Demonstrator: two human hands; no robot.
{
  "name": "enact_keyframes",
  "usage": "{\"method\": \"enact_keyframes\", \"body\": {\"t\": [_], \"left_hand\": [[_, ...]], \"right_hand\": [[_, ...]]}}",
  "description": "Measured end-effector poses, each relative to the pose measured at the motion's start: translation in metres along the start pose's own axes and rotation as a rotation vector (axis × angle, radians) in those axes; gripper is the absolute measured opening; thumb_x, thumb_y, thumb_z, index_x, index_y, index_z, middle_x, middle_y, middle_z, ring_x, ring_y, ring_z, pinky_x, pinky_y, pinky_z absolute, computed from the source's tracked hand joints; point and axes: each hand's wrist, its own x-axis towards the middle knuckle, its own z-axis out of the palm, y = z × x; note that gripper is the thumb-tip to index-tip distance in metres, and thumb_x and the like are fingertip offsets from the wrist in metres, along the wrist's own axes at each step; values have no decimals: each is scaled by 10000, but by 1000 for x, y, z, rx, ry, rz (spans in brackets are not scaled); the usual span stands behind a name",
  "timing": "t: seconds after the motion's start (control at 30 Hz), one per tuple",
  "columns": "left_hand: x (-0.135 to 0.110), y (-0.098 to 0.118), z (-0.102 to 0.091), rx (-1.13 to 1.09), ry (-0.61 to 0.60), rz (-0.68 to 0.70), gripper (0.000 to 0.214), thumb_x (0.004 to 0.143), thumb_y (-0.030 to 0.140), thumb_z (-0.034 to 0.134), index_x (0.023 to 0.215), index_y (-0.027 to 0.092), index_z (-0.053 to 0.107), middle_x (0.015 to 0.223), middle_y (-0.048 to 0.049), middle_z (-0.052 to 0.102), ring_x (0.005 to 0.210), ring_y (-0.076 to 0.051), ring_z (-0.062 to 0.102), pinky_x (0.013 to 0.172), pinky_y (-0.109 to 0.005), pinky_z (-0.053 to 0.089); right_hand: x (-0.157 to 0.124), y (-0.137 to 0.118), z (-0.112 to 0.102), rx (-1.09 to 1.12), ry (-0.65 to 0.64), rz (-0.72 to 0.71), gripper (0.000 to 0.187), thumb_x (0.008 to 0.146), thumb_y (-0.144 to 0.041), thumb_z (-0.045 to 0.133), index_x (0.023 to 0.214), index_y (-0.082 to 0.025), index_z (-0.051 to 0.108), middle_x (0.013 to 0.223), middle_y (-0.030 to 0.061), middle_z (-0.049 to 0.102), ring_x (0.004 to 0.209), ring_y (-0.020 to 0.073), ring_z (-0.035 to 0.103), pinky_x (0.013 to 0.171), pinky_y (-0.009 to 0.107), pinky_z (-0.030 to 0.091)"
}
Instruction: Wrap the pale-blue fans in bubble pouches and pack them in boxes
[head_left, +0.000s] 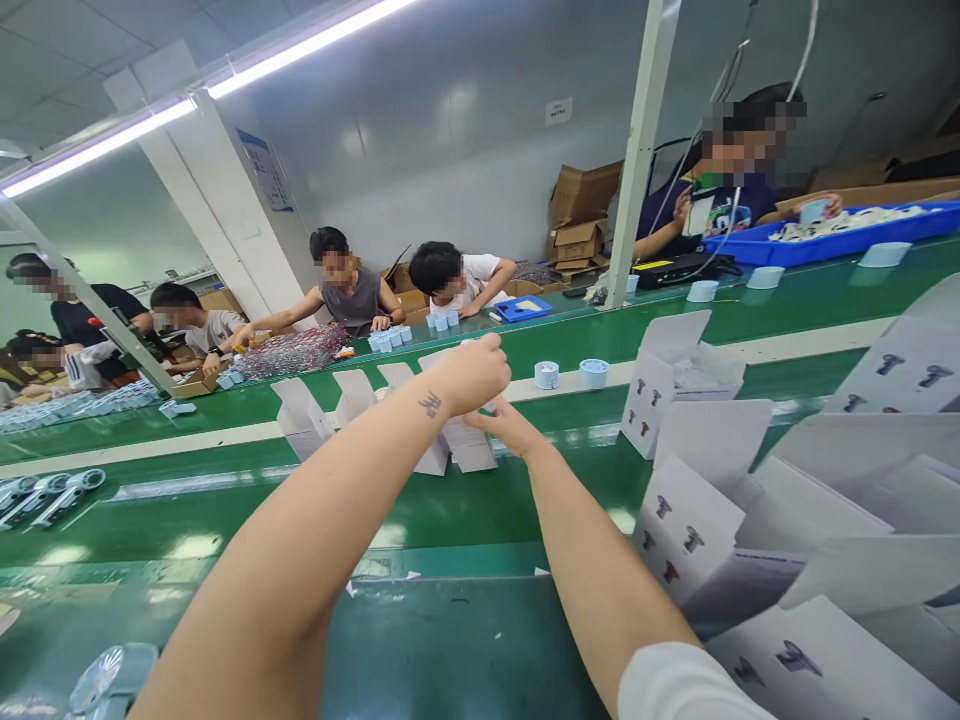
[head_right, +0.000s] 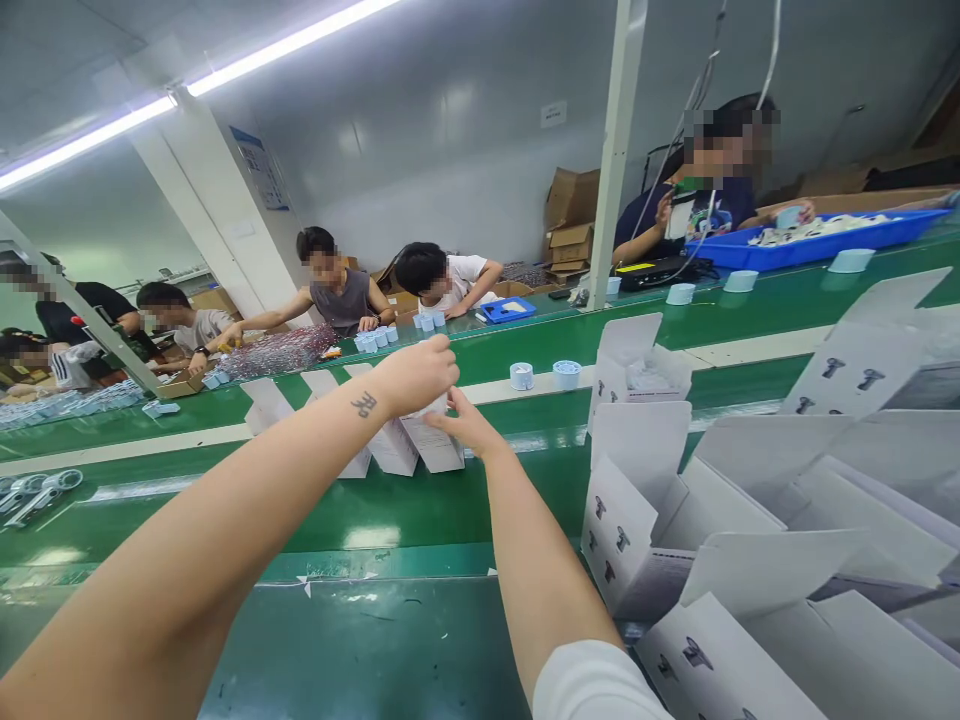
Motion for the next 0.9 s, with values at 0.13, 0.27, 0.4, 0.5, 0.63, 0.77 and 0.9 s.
{"method": "enact_keyframes", "body": {"t": [0.13,0.27,0.4,0.5,0.63,0.77,0.9], "left_hand": [[-9,-19,7,-195,169,-265,319,679,-70,482,827,126,685,857,-106,696,840,-227,571,830,-356,443],[-30,-30,24,-334,274,-505,331,688,-42,495,846,178,685,1146,-116,654,1058,-289,520,889,-440,451],[-35,-14,32,-283,92,-401,307,750,-10,508,911,186,681,1217,-145,587,1039,-292,532,867,-434,467],[-26,3,25,-174,13,-216,301,800,26,520,1031,166,654,1086,-153,617,986,-286,559,849,-411,473],[-16,24,27,-192,49,-272,326,813,59,558,1132,116,585,1109,-170,629,1073,-289,569,926,-407,458],[-14,40,54,-374,-78,-448,230,860,88,481,1042,90,622,1022,-173,694,1066,-277,623,1045,-491,401],[-20,53,57,-489,-153,-504,333,844,82,444,1096,168,643,1247,-122,670,1361,-354,422,1087,-711,264]], "right_hand": [[1,-3,8,-72,4,-28,881,537,-370,896,1336,-298,531,1370,66,540,1298,333,453,1101,480,370],[-2,-2,3,-82,2,-12,936,543,-367,882,1377,-288,464,1336,67,522,1231,290,504,1065,466,419],[-10,-6,-5,-85,-29,-3,898,541,-355,891,1326,-280,462,1281,52,544,1208,287,518,1011,442,472],[-13,-10,-7,-68,-51,-12,836,547,-328,889,1278,-275,489,1245,43,584,1199,289,533,997,426,486],[-13,-8,-11,-19,-16,-17,736,602,-348,838,1253,-266,504,1223,56,619,1172,299,568,956,430,509],[-15,-5,-18,8,12,-13,815,546,-349,858,1271,-271,493,1238,71,635,1166,308,586,953,433,507],[-22,-10,-19,10,-21,-17,883,499,-360,896,1284,-275,501,1326,80,603,1232,311,555,1043,447,444]]}}
